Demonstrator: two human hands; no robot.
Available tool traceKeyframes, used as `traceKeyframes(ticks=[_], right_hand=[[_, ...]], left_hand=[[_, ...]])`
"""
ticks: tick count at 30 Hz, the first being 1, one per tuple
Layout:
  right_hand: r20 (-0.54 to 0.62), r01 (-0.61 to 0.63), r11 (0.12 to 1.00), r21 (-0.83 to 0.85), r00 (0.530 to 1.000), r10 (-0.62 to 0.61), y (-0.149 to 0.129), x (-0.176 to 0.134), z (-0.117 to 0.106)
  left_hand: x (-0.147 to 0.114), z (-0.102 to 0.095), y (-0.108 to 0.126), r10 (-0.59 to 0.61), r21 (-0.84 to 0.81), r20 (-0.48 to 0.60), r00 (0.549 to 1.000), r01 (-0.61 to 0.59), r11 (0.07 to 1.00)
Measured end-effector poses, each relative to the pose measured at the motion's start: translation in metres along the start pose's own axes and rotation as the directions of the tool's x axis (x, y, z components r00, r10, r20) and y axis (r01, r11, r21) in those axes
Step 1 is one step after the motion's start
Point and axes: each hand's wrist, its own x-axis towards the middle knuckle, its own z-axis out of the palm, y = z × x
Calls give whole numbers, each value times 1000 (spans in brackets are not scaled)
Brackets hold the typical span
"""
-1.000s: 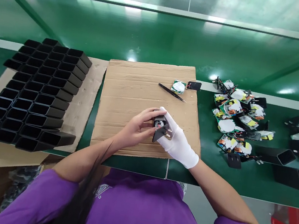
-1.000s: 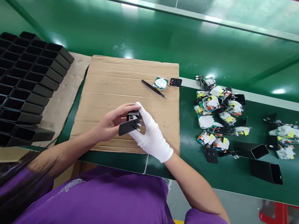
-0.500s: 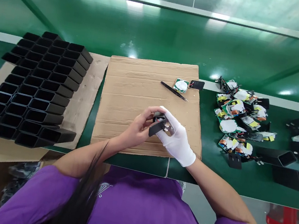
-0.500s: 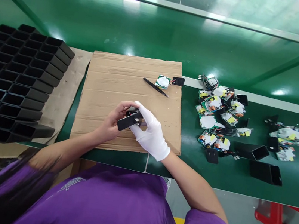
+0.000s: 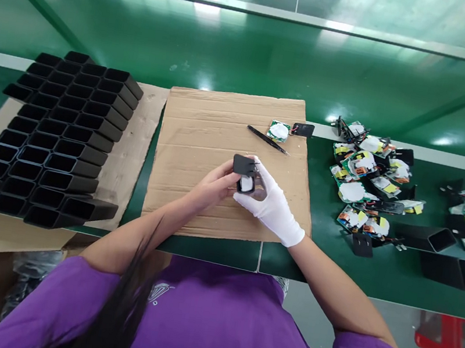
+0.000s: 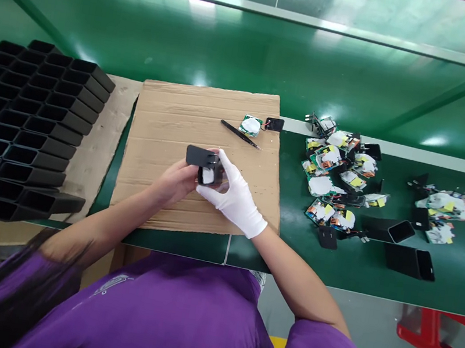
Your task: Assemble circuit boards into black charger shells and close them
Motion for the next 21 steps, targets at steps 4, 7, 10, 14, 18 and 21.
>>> traceKeyframes(ticks=[4, 7, 10, 14, 18, 21], right_hand=[[-4, 46, 999, -26, 999, -46, 2, 1, -2], [24, 53, 998, -16, 998, -52, -2, -1, -6], [45, -4, 997, 76, 999, 1, -8, -2, -13], [-46, -14, 978, 210, 999, 24, -12, -3, -22], [-65, -25, 975, 220, 997, 41, -14, -4, -22], [-38, -12, 987, 162, 999, 19, -16, -5, -20]], left_hand=[[-1, 2, -1, 26, 124, 45, 999, -32, 992], [0, 2, 0, 42, 175, -24, 999, -37, 984], [2, -1, 5, 79, 110, -153, 985, -63, 992], [4, -5, 19, -21, -91, -217, 976, 2, 996], [3, -2, 34, -208, -299, -200, 957, 142, 944], [1, 2, 39, -271, -398, -151, 951, 192, 897]])
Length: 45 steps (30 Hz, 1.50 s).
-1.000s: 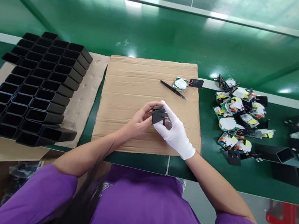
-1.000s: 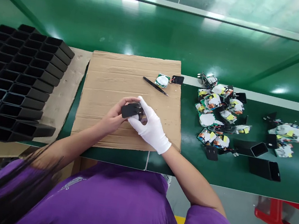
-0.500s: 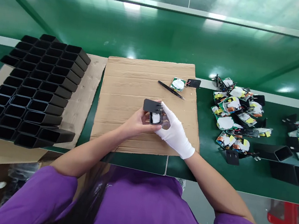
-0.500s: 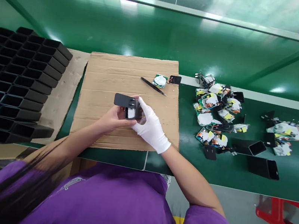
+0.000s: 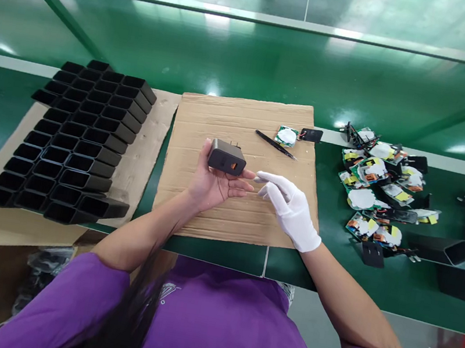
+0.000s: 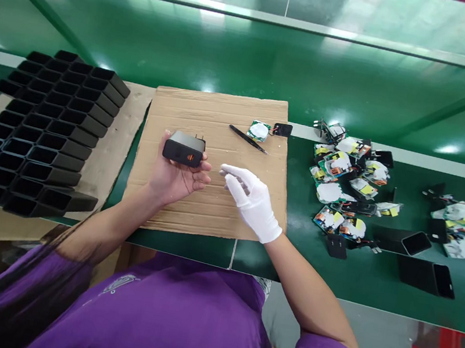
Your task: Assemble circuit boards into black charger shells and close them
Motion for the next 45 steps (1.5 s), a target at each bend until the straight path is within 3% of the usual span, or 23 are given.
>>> traceKeyframes(ticks=[12, 21, 28, 34, 45], right_hand=[[69, 151, 959, -239, 988, -138, -3, 1, 0], [99, 207, 942, -266, 977, -187, 0, 0, 1], [117, 231, 927, -296, 972, -205, 0, -1, 3], [130, 246, 916, -316, 968, -215, 2, -3, 3], [166, 292, 889, -353, 954, -248, 3, -3, 4]], left_hand=[[4, -15, -8, 0, 46, 253, 968, -12, 999], [3, -19, -9, 32, 114, 358, 933, -78, 990], [0, -15, -8, 37, 126, 358, 933, -87, 988], [-6, -10, -8, 3, 72, 471, 882, -41, 997], [-9, -11, -10, -21, 105, 511, 859, -38, 994]])
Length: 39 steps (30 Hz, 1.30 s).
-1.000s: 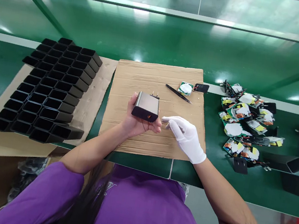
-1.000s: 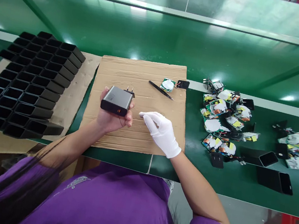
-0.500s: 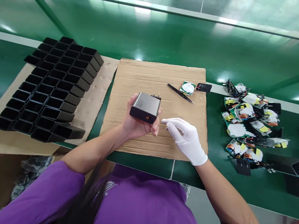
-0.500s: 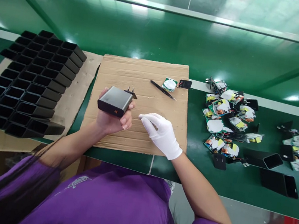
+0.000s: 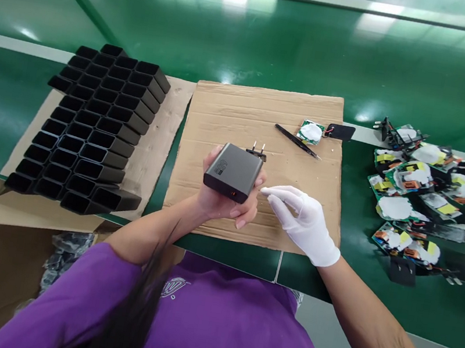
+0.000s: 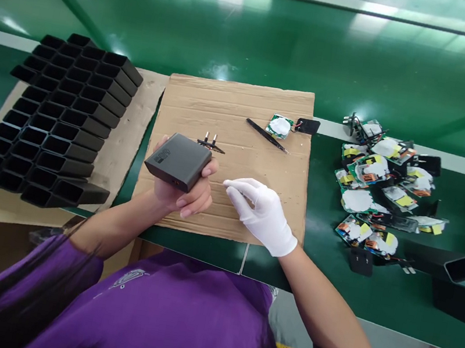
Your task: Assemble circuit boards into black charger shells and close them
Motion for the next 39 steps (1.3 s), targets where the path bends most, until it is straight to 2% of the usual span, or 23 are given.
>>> traceKeyframes(ticks=[3, 8, 13, 17, 22, 27, 30, 35, 37, 39], right_hand=[[11, -6, 1000, -14, 1000, 6, 0, 0, -1], [11, 4, 1000, -22, 1000, -4, 1, 0, -1], [6, 25, 999, -37, 1000, -24, 1, 0, 0], [9, 29, 998, -46, 1000, -29, 1, 0, 0], [8, 24, 999, -43, 1000, -24, 3, -1, 1], [19, 26, 999, -33, 999, -25, 2, -1, 3], [24, 25, 999, -36, 999, -25, 2, -1, 3], [46, 48, 998, -29, 998, -47, 4, -1, 0], [32, 18, 1000, -6, 999, -18, 5, -1, 0], [0, -70, 997, 37, 998, 70, 4, -1, -1]], left_hand=[[-1, 0, 0, -29, 22, -3, 1000, 30, 999], [0, 1, -2, 8, 28, -58, 998, -7, 1000], [-1, -2, -4, -17, 76, -84, 996, 23, 997], [-3, -6, -7, 4, 82, -83, 997, 3, 997], [-2, -6, -12, 46, 74, -151, 987, -35, 997], [0, 0, -11, 106, 107, -104, 989, -94, 990], [1, 1, -10, 102, 146, -93, 990, -88, 985], [2, -2, -13, 194, 336, -84, 977, -156, 929], [3, -4, -16, 280, 468, -112, 953, -198, 861], [3, -6, -18, 409, 625, -144, 901, -238, 744]])
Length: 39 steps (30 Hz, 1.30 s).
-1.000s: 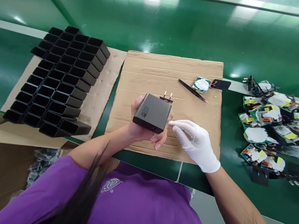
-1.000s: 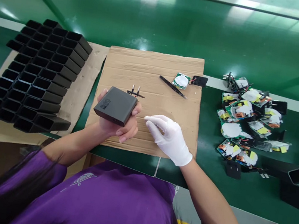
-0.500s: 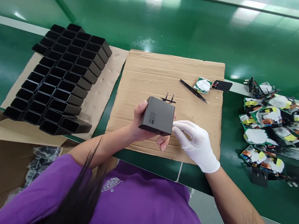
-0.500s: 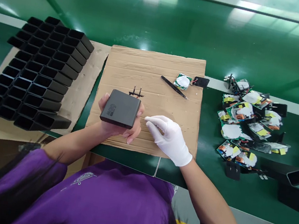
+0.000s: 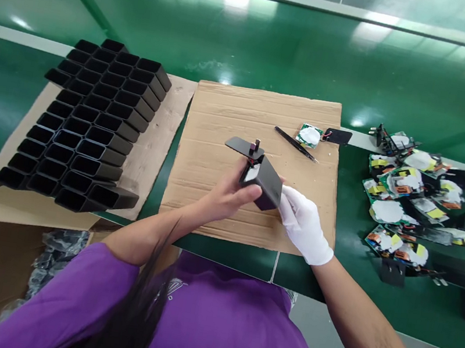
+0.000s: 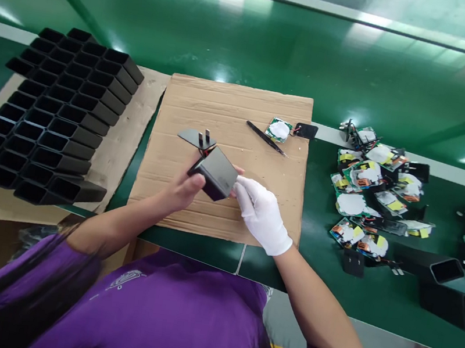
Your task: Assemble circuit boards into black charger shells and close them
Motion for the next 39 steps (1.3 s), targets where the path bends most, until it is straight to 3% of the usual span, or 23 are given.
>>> traceKeyframes(ticks=[2, 5, 11, 20, 29, 36, 39], right_hand=[[-24, -98, 992, 80, 995, 100, -1, 0, 0], [-18, -147, 963, 225, 988, 155, -1, 0, 0], [6, -144, 928, 343, 989, 151, -1, 0, 0], [21, -222, 917, 332, 973, 229, -5, 5, 5], [124, -281, 823, 493, 959, 254, 2, 7, 10], [66, -315, 848, 427, 946, 318, -4, 4, 11], [89, -294, 880, 374, 955, 282, 0, 5, 5]], left_hand=[[-1, -1, -2, 103, 211, -87, 991, -83, 974], [-1, -2, -2, 224, 455, -96, 970, -158, 876], [0, 0, -6, 433, 620, 23, 901, -352, 701], [-1, 0, -10, 407, 666, 162, 899, -404, 627], [-1, 1, -15, 347, 701, 151, 926, -348, 622], [1, 1, -19, 386, 683, 151, 910, -378, 625], [2, 1, -18, 382, 676, 138, 914, -368, 638]])
